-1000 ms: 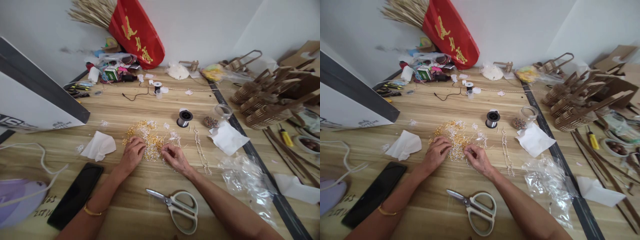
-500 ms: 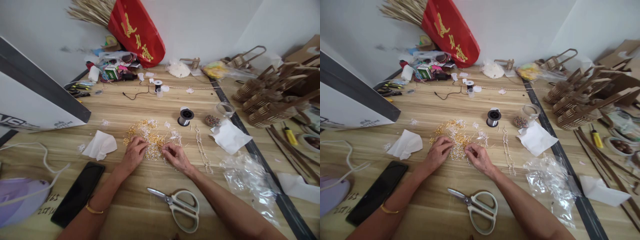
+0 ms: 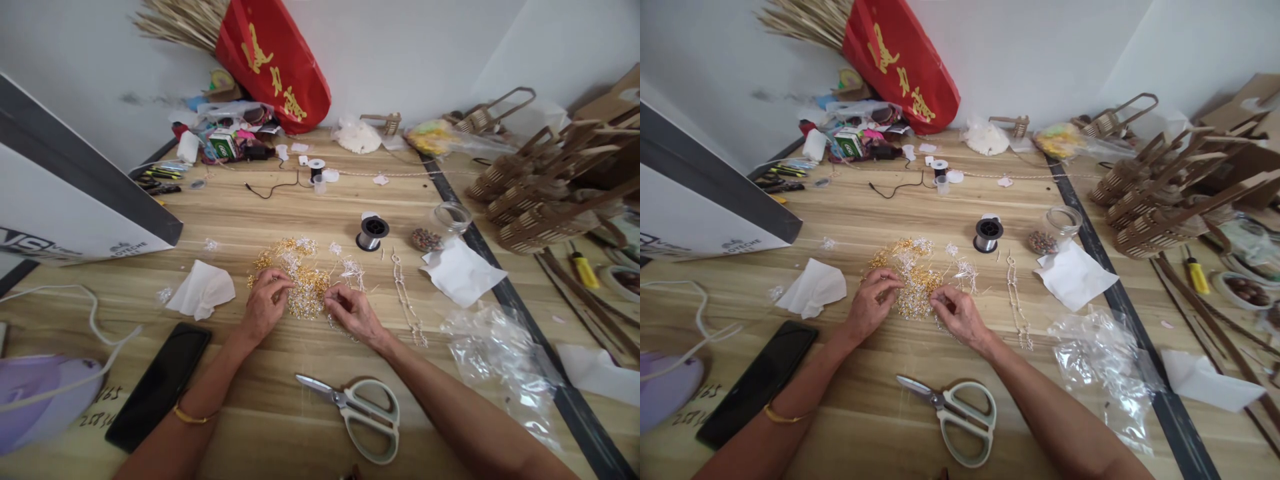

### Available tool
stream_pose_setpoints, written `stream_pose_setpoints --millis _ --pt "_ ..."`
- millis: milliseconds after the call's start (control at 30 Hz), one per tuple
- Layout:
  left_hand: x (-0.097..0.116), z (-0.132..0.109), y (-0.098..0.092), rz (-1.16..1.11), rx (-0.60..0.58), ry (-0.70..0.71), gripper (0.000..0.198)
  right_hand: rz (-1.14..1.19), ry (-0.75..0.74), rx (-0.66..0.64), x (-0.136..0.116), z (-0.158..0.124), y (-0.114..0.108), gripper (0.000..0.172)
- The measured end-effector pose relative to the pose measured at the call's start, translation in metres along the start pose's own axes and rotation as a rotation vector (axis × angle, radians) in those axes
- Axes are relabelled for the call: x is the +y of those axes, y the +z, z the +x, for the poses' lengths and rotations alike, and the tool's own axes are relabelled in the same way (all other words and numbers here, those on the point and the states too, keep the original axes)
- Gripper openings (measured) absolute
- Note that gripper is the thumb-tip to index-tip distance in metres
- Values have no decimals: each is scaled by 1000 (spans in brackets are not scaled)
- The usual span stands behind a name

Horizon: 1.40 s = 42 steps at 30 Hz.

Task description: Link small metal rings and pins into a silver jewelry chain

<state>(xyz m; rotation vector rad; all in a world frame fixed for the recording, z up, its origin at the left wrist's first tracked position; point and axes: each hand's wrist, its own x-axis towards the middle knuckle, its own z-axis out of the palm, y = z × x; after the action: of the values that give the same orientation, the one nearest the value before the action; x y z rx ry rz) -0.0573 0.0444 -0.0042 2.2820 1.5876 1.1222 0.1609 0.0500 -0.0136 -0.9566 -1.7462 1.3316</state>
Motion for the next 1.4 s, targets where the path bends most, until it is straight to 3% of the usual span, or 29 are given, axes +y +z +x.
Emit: stream_pose_setpoints --millis 400,767,1400 --pt "-1 -6 6 43 -159 50 15 -1 -1 -1 -1 1 1 17" --pt "-2 -2 2 -6 -69 -77 9 -9 6 2 0 0 1 20" --pt "-8 -3 2 32 -75 -125 14 -1 9 -9 -1 0 0 18"
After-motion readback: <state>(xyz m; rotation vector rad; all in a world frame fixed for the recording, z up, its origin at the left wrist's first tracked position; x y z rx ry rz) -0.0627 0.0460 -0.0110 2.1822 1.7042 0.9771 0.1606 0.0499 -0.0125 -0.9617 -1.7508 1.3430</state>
